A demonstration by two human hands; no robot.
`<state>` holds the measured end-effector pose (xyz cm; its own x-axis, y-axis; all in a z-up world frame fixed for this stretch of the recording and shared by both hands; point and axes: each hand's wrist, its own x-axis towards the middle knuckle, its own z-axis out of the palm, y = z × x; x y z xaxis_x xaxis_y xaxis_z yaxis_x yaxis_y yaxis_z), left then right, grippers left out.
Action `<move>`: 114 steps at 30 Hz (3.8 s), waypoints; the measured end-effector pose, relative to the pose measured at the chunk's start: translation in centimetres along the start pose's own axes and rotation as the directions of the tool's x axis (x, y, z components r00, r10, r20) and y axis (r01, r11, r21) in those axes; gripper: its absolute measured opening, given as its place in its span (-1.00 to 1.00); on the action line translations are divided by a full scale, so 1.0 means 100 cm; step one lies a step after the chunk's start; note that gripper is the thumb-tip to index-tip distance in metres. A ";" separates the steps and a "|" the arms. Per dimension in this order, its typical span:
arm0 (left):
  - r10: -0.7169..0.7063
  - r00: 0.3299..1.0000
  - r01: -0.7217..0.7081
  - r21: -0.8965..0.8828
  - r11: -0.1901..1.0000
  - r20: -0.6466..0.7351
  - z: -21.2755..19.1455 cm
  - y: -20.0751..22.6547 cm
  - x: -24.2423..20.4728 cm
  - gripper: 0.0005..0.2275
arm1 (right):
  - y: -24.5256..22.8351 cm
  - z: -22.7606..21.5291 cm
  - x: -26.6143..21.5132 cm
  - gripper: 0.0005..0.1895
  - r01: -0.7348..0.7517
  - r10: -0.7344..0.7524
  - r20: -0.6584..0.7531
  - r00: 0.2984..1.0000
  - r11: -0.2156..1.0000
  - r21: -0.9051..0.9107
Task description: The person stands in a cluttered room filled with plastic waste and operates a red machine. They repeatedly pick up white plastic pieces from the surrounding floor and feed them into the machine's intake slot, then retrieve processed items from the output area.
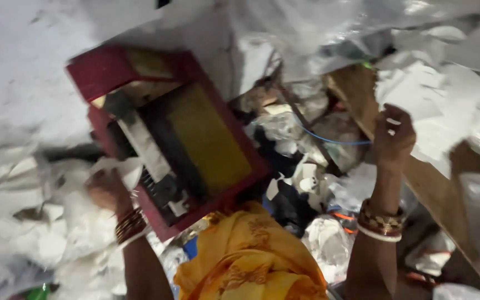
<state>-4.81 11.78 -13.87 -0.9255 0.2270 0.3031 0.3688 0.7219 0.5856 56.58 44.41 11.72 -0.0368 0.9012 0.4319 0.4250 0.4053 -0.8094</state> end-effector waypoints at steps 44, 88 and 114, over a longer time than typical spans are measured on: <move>-0.017 0.970 -0.021 0.154 0.988 0.241 -0.027 0.035 -0.037 -0.76 | 0.009 0.376 -0.119 -0.53 0.074 -0.129 0.577 0.806 0.990 0.118; -0.216 0.976 0.214 -0.136 0.967 0.003 -0.130 -0.053 -0.038 -0.51 | 0.056 0.312 -0.074 -0.71 -0.016 -0.075 0.369 0.926 0.971 0.237; 0.047 0.973 -0.089 0.178 0.980 0.227 0.019 -0.004 -0.029 -0.51 | 0.049 0.018 0.011 -0.78 0.145 -0.215 -0.168 0.962 0.925 -0.350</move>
<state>-2.40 12.03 -16.39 -0.9023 0.4032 0.1524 0.4287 0.8034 0.4132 57.00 47.63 7.55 0.0255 0.7539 0.6565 0.7048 0.4522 -0.5466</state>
